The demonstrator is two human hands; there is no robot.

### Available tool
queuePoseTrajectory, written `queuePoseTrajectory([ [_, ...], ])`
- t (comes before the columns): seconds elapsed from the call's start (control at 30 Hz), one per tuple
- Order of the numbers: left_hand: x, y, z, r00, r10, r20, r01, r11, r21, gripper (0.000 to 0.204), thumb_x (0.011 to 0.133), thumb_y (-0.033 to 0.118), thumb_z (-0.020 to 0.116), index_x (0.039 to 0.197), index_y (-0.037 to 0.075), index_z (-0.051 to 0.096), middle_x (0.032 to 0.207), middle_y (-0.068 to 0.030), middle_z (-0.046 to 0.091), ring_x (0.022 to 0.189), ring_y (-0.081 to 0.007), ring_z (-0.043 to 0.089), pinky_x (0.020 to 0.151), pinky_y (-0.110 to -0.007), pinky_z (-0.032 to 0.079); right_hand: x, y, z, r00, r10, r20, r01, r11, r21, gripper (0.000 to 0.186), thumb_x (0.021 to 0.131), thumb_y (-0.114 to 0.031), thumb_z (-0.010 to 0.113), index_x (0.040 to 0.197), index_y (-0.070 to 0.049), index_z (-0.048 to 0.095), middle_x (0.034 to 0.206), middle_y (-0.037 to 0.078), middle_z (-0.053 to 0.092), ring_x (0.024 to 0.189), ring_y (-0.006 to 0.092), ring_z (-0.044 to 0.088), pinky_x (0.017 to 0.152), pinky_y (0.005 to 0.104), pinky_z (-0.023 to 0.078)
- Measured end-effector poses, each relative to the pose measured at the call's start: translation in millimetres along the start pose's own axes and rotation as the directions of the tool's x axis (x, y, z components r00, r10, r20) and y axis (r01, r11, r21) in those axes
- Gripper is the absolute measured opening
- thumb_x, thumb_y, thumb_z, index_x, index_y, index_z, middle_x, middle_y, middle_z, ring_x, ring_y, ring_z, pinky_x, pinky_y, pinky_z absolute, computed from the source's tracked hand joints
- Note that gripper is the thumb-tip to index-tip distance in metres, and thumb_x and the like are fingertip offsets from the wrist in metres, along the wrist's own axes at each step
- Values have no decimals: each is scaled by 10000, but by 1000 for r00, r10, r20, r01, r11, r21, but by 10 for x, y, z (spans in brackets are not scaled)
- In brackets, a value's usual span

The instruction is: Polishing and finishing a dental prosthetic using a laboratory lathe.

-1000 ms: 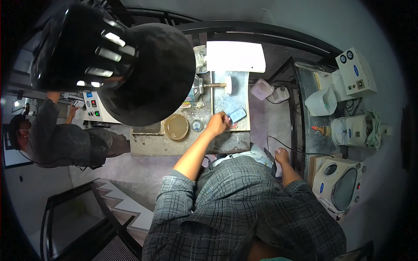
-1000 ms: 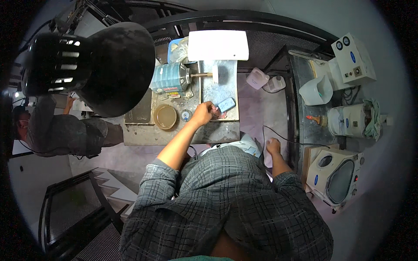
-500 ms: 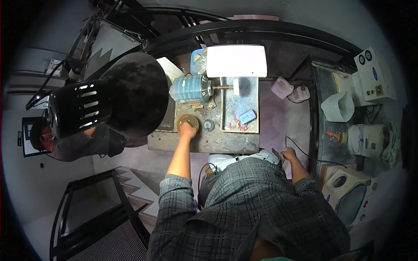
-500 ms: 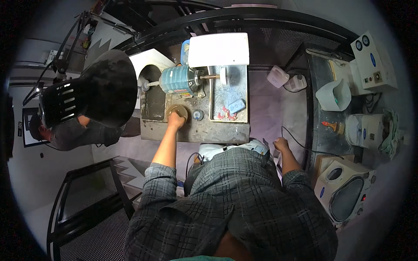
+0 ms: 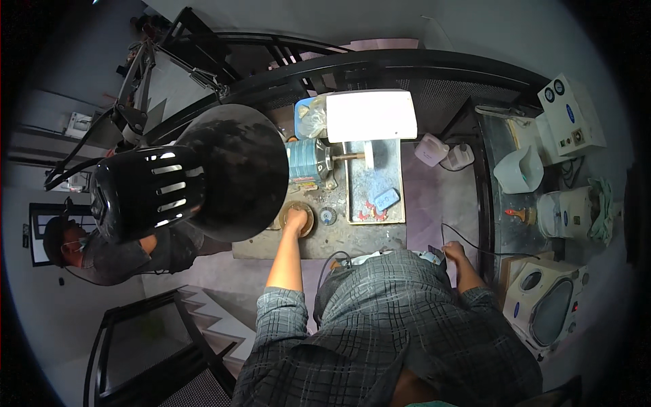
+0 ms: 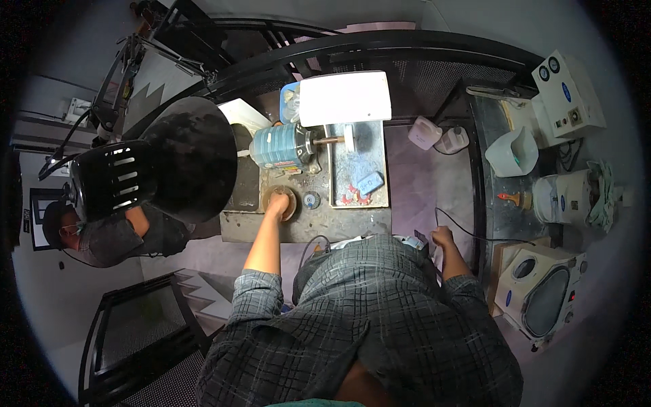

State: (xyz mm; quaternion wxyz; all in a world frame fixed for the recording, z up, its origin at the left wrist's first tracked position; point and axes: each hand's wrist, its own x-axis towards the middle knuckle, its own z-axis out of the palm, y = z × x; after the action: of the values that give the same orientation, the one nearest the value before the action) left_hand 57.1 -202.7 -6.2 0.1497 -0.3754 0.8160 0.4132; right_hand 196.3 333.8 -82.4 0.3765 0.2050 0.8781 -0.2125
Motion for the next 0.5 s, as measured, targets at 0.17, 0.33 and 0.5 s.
queuePoseTrajectory([
  [0.17,83,37,-161,859,-99,503,286,907,-310,257,857,210,376,758,60,559,623,-78,576,498,-169,537,374,-295,403,156,454,456,1000,0,7,1,999,-35,239,739,-278,590,809,-62,664,748,140,653,615,261,634,561,340,496],
  [0.33,-101,152,-249,827,-107,553,397,807,-438,287,869,236,358,768,63,565,652,-74,598,537,-193,575,429,-305,445,157,544,560,944,-328,25,304,840,-450,173,766,-225,599,792,-66,663,598,119,607,528,199,612,511,333,478],
  [0.5,-31,-111,-307,784,184,592,323,694,-644,259,863,237,398,723,76,546,641,-72,595,532,-196,572,481,-323,464,186,27,300,998,56,42,-59,996,60,230,743,-259,621,836,-53,660,711,130,630,647,233,617,591,339,474],
])
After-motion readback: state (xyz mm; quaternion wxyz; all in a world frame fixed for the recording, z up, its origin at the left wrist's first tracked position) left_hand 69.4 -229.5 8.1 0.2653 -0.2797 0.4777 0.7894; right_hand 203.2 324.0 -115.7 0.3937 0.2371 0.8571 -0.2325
